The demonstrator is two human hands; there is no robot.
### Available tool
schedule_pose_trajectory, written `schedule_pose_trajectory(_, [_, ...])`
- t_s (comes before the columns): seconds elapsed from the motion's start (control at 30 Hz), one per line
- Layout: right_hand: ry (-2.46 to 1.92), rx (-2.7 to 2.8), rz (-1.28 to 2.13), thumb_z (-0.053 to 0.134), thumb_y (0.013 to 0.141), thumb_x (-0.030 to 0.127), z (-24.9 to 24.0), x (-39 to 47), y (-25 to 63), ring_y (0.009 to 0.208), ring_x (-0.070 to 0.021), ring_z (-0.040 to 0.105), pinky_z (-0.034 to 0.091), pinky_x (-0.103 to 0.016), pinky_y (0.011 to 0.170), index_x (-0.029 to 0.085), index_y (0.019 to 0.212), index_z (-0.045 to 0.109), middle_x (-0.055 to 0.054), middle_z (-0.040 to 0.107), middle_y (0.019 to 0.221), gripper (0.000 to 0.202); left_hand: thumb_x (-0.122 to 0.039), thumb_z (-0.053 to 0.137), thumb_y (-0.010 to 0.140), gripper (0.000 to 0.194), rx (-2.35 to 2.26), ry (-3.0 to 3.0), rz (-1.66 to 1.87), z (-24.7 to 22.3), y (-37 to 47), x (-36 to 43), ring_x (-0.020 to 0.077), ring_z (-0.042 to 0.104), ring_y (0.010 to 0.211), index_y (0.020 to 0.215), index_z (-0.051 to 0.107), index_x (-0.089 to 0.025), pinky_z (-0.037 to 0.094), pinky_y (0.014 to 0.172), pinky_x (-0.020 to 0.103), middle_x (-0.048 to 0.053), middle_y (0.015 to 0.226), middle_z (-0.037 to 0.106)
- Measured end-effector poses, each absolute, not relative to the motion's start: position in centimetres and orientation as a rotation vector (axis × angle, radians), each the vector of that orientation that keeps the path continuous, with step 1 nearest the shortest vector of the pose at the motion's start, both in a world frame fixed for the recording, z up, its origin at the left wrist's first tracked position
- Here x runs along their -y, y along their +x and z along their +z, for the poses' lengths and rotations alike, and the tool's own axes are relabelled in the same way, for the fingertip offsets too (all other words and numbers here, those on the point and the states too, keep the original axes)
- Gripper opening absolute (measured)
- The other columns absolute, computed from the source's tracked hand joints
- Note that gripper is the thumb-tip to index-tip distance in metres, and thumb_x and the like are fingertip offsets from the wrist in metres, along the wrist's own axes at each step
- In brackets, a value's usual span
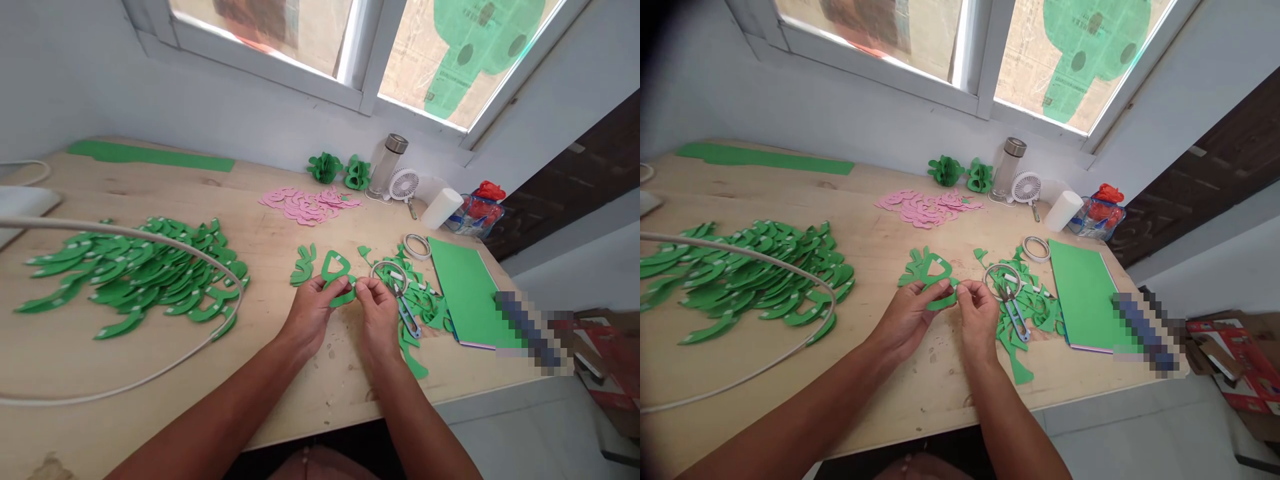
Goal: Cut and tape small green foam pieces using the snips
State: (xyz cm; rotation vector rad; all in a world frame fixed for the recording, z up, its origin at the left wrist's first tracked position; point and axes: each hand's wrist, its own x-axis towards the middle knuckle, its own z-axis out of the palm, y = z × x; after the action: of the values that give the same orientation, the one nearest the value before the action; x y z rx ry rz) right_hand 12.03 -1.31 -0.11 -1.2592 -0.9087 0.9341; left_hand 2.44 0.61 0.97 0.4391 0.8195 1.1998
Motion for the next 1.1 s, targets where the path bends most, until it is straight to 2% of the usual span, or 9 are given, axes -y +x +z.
schedule_pose_trajectory(0.23, [-1.243, 0.817, 0.934, 0.060, 0.074, 0.030, -0.16, 1.33, 11.91, 0.070, -0.0117, 0.052, 0.042, -0.025, 0.070, 0.018, 0.074, 0.058, 0.002, 0.056, 0.072, 0.012, -0.019, 0.077, 0.057, 0.019, -0.797, 0.399, 1.176, 0.82, 2.73, -0.37, 0.0127, 0.062, 0.065, 0.071, 0.067, -0.013, 0.048, 0.066, 0.025, 0.003, 0.069, 0.068])
schedule_pose_trajectory(1.1, [-1.267, 0.848, 0.833, 0.059, 0.074, 0.030, -0.88, 1.29, 11.96, 0.068, -0.0119, 0.050, 0.041, -0.025, 0.067, 0.016, 0.074, 0.058, 0.002, 0.057, 0.071, 0.014, -0.010, 0.078, 0.054, 0.022, -0.778, 0.402, 1.246, 1.03, 3.00, -0.20, 0.0089, 0.062, 0.065, 0.071, 0.064, -0.012, 0.049, 0.066, 0.018, -0.001, 0.065, 0.067])
